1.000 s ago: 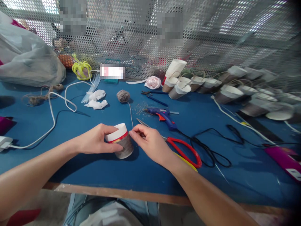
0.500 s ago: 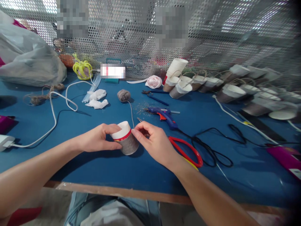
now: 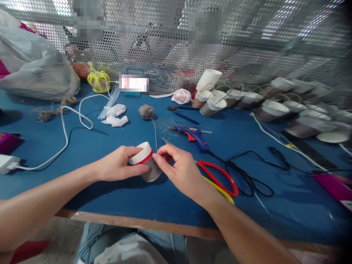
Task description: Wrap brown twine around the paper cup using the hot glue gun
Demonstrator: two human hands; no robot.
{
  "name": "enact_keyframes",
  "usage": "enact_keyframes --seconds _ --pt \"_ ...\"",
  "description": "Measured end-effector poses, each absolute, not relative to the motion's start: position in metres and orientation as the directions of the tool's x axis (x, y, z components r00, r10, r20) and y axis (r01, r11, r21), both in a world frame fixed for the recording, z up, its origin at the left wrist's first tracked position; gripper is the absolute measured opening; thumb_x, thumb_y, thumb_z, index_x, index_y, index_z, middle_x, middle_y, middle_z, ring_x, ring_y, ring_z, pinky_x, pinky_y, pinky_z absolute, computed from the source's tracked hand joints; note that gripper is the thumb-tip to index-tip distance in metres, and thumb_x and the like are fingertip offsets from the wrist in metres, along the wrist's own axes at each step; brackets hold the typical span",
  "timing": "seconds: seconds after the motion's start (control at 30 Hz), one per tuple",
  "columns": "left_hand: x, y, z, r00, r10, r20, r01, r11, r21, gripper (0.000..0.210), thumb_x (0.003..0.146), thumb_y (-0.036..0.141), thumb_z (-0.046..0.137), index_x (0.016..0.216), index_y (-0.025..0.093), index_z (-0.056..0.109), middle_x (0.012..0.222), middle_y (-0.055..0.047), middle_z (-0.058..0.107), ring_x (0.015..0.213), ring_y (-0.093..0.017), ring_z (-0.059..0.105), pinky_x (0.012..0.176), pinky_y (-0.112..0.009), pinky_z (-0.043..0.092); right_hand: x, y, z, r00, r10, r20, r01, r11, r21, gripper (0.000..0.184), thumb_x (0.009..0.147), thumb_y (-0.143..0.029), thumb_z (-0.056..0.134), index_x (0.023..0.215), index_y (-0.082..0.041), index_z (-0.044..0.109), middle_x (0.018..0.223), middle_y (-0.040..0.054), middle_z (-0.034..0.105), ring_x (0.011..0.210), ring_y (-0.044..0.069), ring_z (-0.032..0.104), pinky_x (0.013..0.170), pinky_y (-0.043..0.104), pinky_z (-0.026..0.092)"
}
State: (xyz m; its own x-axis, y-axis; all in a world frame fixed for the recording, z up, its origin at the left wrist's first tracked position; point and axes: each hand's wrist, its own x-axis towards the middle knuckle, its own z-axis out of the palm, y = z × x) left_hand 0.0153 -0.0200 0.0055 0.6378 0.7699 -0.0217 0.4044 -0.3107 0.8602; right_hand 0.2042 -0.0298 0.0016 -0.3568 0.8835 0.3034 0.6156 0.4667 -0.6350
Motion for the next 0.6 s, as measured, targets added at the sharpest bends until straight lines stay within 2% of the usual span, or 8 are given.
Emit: enact_keyframes --seconds 0.13,0.37,0.6 --pt "0.0158 -0.0221 0.0040 0.624 0.781 0.009 0.382 -0.315 0.869 0.023 0.079 0.030 0.051 0.082 0.009 0.058 0.065 0.001 0.052 0.059 -0.009 0.042 0.057 -0.019 0.038 0.2042 -0.0302 0.0015 -0.366 0.875 0.317 0.613 0.484 -0.625 0.017 0.083 -0.028 0.047 0.069 -0.019 0.051 0.062 -0.0013 0.054 0.057 0.010 0.048 0.055 0.023 0.039" --pt "0.0162 -0.0194 -0.0018 0.626 0.775 0.092 0.368 -0.398 0.841 0.022 0.078 0.028 0.053 0.081 0.008 0.061 0.073 -0.002 0.058 0.067 -0.012 0.048 0.065 -0.022 0.040 0.2066 -0.0306 0.0007 -0.359 0.864 0.352 0.637 0.503 -0.584 0.018 0.084 -0.029 0.047 0.069 -0.019 0.050 0.062 -0.0010 0.053 0.059 0.011 0.048 0.057 0.024 0.038" --pt "0.0157 -0.0196 -0.0003 0.649 0.757 0.077 0.372 -0.404 0.836 0.021 0.078 0.027 0.051 0.079 0.008 0.060 0.070 -0.002 0.057 0.065 -0.011 0.047 0.063 -0.021 0.040 0.2060 -0.0311 0.0006 -0.372 0.853 0.366 0.635 0.522 -0.569 0.018 0.084 -0.027 0.046 0.068 -0.019 0.049 0.062 -0.0008 0.052 0.059 0.011 0.047 0.058 0.023 0.038"
